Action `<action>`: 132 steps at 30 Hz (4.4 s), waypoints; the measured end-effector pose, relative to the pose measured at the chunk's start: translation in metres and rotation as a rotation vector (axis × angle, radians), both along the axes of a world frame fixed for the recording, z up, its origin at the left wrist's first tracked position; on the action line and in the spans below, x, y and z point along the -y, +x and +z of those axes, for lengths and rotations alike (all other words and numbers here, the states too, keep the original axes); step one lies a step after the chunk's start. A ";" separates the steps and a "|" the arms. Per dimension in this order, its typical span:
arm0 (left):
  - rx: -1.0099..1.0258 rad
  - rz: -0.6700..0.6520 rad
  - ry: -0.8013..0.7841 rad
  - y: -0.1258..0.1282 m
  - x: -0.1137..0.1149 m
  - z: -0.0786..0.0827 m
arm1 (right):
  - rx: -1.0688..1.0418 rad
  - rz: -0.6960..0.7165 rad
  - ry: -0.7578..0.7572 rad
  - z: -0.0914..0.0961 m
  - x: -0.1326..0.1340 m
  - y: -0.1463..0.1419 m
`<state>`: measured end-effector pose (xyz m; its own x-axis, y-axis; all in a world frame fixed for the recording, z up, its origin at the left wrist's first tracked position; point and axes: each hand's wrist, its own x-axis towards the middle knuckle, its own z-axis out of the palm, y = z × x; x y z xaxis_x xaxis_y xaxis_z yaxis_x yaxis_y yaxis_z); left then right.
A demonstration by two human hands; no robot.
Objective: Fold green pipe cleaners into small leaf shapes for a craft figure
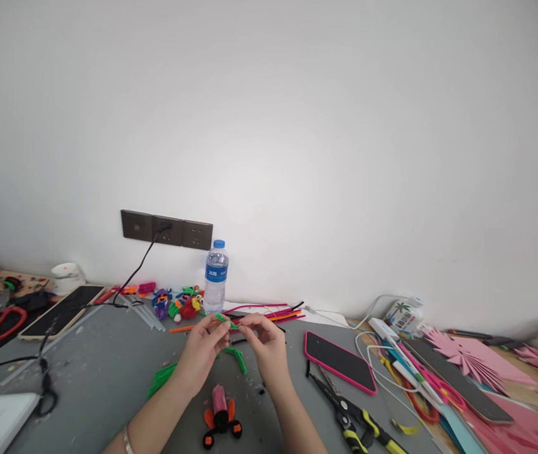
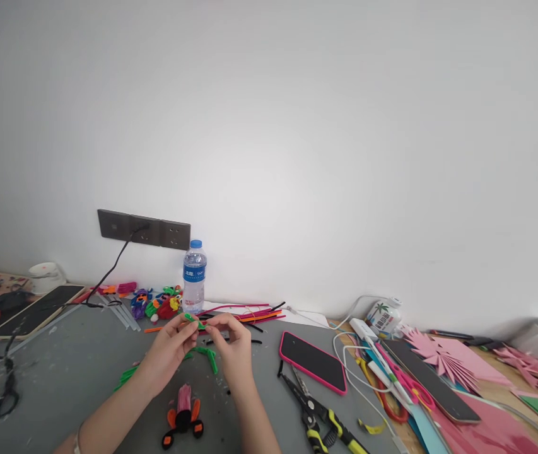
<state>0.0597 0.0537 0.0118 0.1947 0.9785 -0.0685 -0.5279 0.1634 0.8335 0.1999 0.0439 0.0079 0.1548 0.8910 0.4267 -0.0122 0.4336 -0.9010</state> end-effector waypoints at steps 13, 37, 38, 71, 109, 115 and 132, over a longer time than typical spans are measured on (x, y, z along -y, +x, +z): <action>-0.267 -0.185 0.093 -0.011 -0.001 0.013 | 0.009 0.259 -0.116 0.010 0.002 0.016; -0.403 -0.412 0.117 -0.016 0.000 0.015 | -0.068 0.591 -0.353 0.008 0.007 0.023; -0.416 -0.416 0.116 -0.016 -0.001 0.015 | -0.077 0.593 -0.366 0.009 0.007 0.023; -0.837 0.097 0.699 -0.015 -0.008 -0.010 | 0.189 0.238 -0.135 -0.008 -0.002 0.011; -0.919 0.009 0.634 -0.015 -0.014 -0.012 | 0.263 0.252 -0.289 -0.007 -0.005 0.020; -0.955 0.021 0.683 -0.015 -0.012 -0.010 | 0.257 0.253 -0.300 -0.011 -0.005 0.017; -0.995 -0.199 0.627 -0.014 -0.012 -0.012 | 0.449 -0.084 -0.311 -0.013 -0.010 0.040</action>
